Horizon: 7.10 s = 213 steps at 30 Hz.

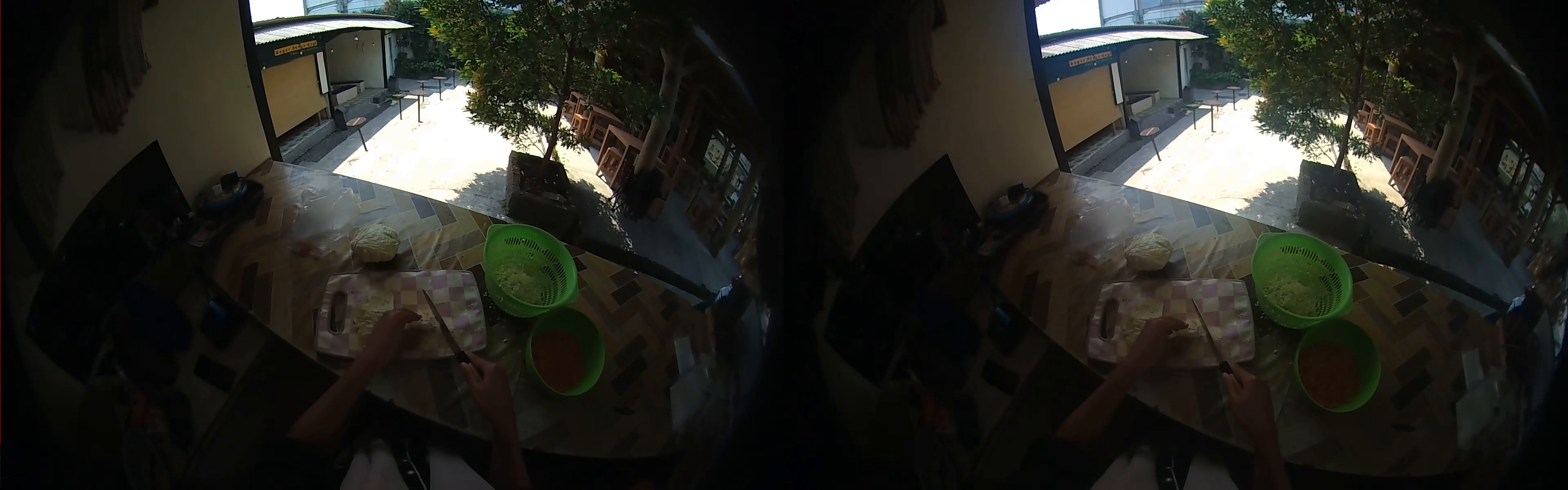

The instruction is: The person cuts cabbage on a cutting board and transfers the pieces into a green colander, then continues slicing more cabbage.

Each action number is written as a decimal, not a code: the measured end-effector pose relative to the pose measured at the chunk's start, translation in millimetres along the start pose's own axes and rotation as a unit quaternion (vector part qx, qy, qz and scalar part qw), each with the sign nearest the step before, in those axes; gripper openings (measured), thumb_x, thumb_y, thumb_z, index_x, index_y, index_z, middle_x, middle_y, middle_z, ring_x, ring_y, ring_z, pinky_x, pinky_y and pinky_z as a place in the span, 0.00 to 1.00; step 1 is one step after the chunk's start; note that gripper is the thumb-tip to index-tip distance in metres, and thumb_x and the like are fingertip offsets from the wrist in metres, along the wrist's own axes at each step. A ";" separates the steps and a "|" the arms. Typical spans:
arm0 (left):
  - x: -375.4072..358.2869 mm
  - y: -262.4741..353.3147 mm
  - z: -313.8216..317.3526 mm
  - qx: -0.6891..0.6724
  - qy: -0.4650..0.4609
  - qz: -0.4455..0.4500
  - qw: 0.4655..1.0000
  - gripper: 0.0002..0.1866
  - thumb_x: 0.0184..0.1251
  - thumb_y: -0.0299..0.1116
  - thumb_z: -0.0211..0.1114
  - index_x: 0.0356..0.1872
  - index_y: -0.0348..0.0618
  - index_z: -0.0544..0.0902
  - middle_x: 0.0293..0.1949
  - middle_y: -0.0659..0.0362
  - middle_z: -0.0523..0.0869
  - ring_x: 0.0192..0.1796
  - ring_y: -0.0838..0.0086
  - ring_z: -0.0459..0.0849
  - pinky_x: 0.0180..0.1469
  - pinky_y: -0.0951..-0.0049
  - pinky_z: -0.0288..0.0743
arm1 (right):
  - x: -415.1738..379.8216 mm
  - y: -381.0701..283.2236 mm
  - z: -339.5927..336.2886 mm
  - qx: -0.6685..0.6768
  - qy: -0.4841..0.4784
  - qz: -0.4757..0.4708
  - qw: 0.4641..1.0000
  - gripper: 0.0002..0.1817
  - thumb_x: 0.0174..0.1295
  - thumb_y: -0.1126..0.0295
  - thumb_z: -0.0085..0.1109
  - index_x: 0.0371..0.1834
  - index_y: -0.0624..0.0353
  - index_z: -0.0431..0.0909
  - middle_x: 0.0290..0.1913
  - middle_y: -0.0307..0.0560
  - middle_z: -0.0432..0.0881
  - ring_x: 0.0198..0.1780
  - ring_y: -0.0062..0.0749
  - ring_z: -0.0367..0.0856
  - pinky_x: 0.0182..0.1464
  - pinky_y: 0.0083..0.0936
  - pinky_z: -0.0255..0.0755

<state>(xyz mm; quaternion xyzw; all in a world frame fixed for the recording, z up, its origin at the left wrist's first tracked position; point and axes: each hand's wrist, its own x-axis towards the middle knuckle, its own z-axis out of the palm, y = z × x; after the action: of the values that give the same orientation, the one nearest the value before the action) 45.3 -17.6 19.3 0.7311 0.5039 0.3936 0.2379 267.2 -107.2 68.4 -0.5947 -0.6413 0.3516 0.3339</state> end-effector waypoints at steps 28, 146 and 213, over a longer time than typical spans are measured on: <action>-2.9 -6.2 36.5 0.052 0.086 -0.001 0.995 0.10 0.51 0.24 0.63 0.36 0.36 0.86 0.39 0.47 0.85 0.47 0.54 0.82 0.51 0.62 0.77 | 0.9 1.7 25.9 -0.090 0.005 -0.023 0.996 0.17 0.63 0.65 0.56 0.53 0.60 0.78 0.26 0.65 0.78 0.32 0.57 0.81 0.31 0.40 0.70; -25.1 -12.8 15.0 0.135 0.064 0.001 0.989 0.07 0.52 0.24 0.60 0.30 0.38 0.85 0.34 0.48 0.84 0.44 0.56 0.82 0.44 0.60 0.77 | 31.9 -14.2 48.3 -0.112 -0.070 -0.042 0.990 0.15 0.68 0.65 0.48 0.40 0.70 0.74 0.27 0.65 0.79 0.37 0.63 0.79 0.37 0.50 0.70; -25.5 -14.9 1.3 0.047 0.109 -0.072 0.990 0.06 0.55 0.26 0.63 0.32 0.36 0.75 0.30 0.47 0.81 0.38 0.50 0.81 0.40 0.56 0.73 | 16.2 -14.5 80.7 -0.128 -0.118 0.032 0.984 0.18 0.70 0.61 0.44 0.43 0.70 0.68 0.34 0.72 0.79 0.41 0.67 0.78 0.41 0.55 0.72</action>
<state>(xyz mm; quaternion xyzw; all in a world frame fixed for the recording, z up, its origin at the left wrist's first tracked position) 33.5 -35.4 -1.1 0.6560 0.5960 0.4290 0.1743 190.1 -96.0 38.2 -0.6071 -0.6965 0.3450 0.1650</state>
